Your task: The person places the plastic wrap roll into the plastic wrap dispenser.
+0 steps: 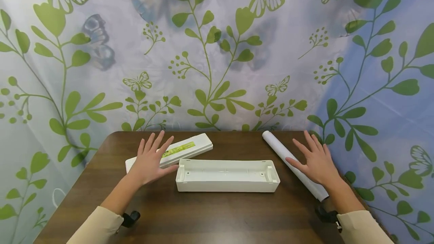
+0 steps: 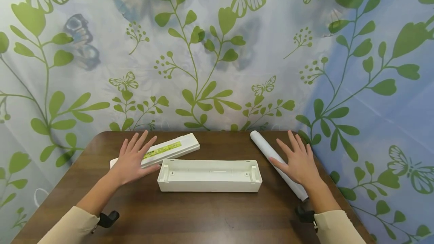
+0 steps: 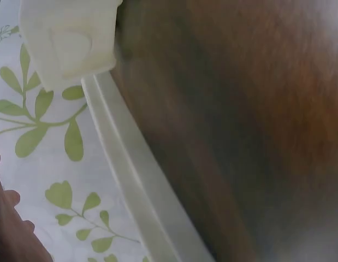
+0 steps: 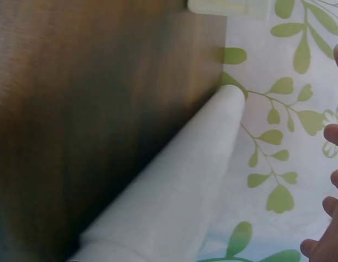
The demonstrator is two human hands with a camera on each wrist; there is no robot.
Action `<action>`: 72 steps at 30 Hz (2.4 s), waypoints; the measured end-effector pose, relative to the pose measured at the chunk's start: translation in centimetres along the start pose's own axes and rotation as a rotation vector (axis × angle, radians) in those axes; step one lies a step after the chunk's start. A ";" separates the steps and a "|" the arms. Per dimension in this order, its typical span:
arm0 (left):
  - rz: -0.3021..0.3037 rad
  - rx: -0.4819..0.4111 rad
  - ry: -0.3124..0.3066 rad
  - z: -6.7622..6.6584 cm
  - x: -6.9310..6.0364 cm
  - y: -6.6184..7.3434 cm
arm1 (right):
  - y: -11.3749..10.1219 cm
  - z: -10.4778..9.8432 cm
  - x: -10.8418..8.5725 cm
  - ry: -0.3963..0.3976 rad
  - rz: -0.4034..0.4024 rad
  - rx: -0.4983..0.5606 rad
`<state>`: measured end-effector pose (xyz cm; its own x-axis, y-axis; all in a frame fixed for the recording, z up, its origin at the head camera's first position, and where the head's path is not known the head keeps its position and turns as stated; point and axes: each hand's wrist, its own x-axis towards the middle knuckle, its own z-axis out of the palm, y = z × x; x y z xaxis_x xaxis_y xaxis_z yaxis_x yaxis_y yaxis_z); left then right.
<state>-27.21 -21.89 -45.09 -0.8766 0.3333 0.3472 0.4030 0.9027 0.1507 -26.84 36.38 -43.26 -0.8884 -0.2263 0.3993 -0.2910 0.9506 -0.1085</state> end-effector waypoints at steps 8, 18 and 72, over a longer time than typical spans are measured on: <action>0.054 -0.092 0.033 1.1 -0.4 1.2 | -0.1 1.2 -1.4 0.066 -0.021 0.049; 0.096 -0.279 0.009 2.2 -0.7 2.3 | 0.0 2.5 -3.0 0.162 -0.022 0.142; 0.016 -1.081 -0.328 3.9 -1.2 3.1 | 3.5 1.7 -3.9 -0.240 0.302 0.517</action>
<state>-25.93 -18.44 -48.61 -0.8317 0.5420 0.1207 0.2920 0.2419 0.9253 -25.02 40.20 -46.68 -0.9952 -0.0634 0.0747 -0.0964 0.7681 -0.6331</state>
